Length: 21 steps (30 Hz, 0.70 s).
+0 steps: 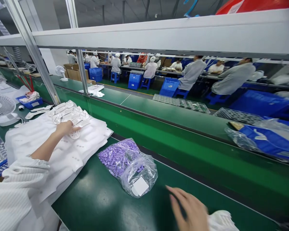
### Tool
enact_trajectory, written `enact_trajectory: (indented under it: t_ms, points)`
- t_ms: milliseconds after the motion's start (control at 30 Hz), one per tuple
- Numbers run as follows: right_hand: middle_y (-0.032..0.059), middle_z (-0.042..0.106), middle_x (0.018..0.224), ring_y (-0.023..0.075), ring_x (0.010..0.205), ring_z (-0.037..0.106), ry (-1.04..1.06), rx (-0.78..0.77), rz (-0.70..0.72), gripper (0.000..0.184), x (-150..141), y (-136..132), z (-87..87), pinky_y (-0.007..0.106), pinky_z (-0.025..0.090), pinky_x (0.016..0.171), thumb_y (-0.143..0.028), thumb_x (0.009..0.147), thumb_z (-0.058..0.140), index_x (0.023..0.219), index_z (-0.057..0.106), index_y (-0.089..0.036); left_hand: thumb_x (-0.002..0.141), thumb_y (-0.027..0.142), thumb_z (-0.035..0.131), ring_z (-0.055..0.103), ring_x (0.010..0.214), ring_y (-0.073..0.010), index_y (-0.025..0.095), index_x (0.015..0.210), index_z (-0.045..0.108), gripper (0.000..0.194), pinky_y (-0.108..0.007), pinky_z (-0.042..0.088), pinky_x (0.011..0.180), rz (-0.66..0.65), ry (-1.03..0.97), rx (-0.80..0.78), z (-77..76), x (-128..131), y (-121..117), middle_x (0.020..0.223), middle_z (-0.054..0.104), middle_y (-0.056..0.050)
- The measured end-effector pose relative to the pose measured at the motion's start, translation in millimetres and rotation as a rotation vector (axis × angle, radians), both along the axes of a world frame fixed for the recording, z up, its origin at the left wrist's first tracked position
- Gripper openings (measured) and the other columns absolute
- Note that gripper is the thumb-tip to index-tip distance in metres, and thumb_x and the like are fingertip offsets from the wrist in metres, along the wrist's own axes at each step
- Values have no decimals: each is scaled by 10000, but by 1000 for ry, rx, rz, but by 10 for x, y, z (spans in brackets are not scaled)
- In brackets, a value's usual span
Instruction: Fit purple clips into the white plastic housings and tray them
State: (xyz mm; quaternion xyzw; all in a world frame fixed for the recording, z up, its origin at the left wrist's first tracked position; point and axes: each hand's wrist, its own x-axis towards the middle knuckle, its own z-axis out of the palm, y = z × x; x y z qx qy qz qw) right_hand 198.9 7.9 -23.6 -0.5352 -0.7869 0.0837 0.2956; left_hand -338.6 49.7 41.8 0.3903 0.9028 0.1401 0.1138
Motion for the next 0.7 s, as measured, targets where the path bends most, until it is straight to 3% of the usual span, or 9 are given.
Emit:
enact_trajectory:
  t_ms: [100,233,333,433,600,700]
  points:
    - [93,642,1005,293,955,531,3,-100,193,266,-578,233,-48,450,446,807,-321,883,430,971,666,-236,477,519,758,541,991,-489,105,891,579,612,-483,412,803,22,-103,77,125,39,10,904,646,-218]
    - [144,577,982,324,879,523,14,-149,172,240,-1009,436,-165,443,450,684,-301,844,468,996,616,-189,594,514,699,639,760,-345,131,981,525,572,-380,488,629,78,-343,261,280,294,-173,834,632,-112]
    - [111,553,925,287,795,552,62,-191,176,165,-1049,469,-219,376,437,590,-297,843,461,885,593,-208,758,518,558,644,686,-237,146,1010,466,458,-296,502,515,96,-610,423,304,676,-388,843,612,-78]
    - [50,579,862,222,699,565,137,-263,211,109,-984,477,-207,326,425,570,-296,840,489,825,576,-233,842,448,478,651,720,-219,136,1015,473,357,-251,494,450,28,-906,502,260,1192,-593,883,630,-104]
    - [25,630,780,200,666,564,284,-346,188,129,-860,558,-112,325,446,647,-338,818,564,804,641,-235,859,325,529,638,915,-231,180,1224,437,404,-345,590,657,-47,-1370,551,171,2083,-802,1115,616,-116]
    - [37,651,790,194,634,574,369,-395,145,181,-812,595,-95,314,466,608,-378,795,602,828,679,-218,855,249,554,616,995,-249,228,1337,344,526,-374,584,733,-55,-1692,558,136,2440,-804,1207,580,-115]
